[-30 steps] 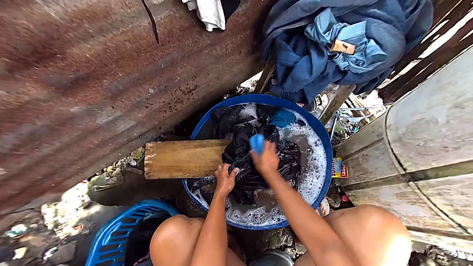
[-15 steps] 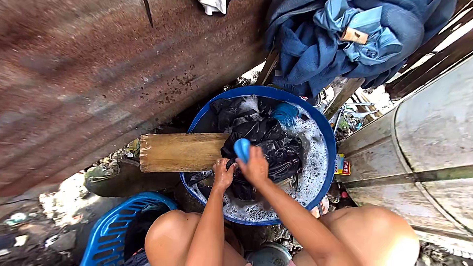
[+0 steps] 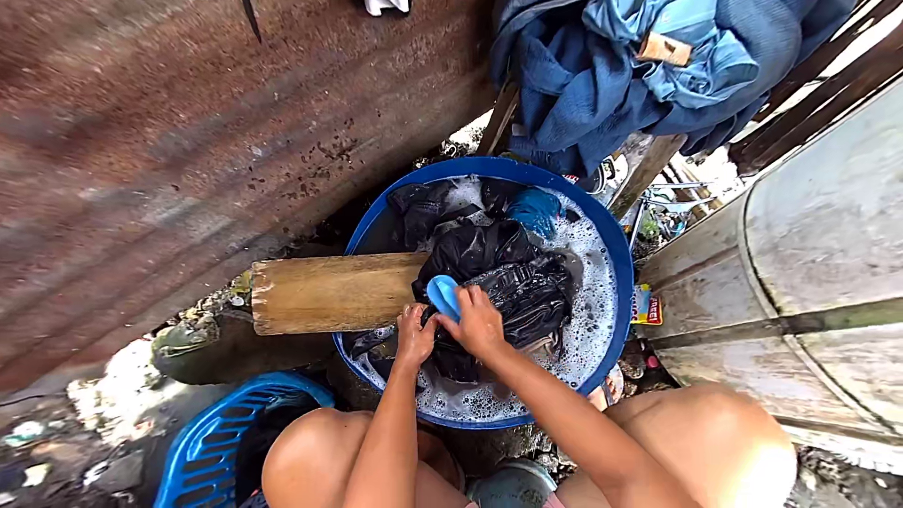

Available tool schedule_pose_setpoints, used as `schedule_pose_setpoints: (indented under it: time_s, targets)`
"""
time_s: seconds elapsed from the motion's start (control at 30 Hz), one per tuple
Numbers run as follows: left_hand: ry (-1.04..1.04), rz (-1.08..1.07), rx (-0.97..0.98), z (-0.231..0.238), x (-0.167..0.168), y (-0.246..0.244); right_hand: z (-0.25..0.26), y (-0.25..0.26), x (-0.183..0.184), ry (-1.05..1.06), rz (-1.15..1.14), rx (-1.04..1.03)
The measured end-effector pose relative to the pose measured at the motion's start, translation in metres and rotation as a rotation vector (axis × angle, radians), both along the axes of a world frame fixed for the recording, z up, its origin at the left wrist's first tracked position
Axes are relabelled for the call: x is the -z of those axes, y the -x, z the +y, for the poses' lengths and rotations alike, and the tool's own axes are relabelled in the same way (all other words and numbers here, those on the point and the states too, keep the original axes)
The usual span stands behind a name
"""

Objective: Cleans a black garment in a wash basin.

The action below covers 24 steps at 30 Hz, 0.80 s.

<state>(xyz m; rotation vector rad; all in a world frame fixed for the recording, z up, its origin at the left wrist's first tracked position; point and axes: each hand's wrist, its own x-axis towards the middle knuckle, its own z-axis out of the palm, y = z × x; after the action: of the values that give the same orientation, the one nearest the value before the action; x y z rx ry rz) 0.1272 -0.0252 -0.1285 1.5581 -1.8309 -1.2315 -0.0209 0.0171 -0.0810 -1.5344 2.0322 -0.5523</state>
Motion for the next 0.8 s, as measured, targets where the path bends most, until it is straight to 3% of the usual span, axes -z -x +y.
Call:
schedule_pose_setpoints:
  time_s: [0.07,0.17,0.23,0.3,0.37,0.43,0.47,0.63,0.7,0.8]
  targets:
    - [0.002,0.010,-0.011,-0.001,0.001,0.000,-0.010,0.041,0.002,-0.015,0.057,0.088]
    - [-0.009,0.032,-0.022,0.001,0.001,0.004,-0.026,0.119,0.015,-0.010,0.091,0.420]
    - [-0.001,0.037,-0.018,0.002,0.001,0.008,-0.029,0.122,0.017,-0.008,0.052,0.559]
    - [0.010,0.027,-0.015,0.001,-0.001,0.009,-0.020,0.070,0.010,0.036,0.007,0.450]
    - [-0.004,0.012,-0.012,0.000,0.000,0.006,-0.006,0.008,0.004,0.029,-0.025,0.188]
    - [-0.021,0.013,-0.010,0.001,0.003,0.001,0.002,-0.005,0.002,0.020,0.010,-0.005]
    - [-0.044,0.018,-0.014,-0.001,0.002,0.000,0.000,0.011,0.002,0.013,0.041,0.006]
    - [-0.086,0.070,-0.056,0.000,0.000,0.005,-0.024,0.131,0.019,-0.008,0.044,0.537]
    - [-0.060,0.089,-0.060,0.000,0.001,0.009,-0.024,0.109,0.016,0.003,-0.006,0.578]
    - [-0.035,0.091,-0.063,0.000,0.002,0.008,-0.003,0.007,0.005,0.026,-0.036,0.175]
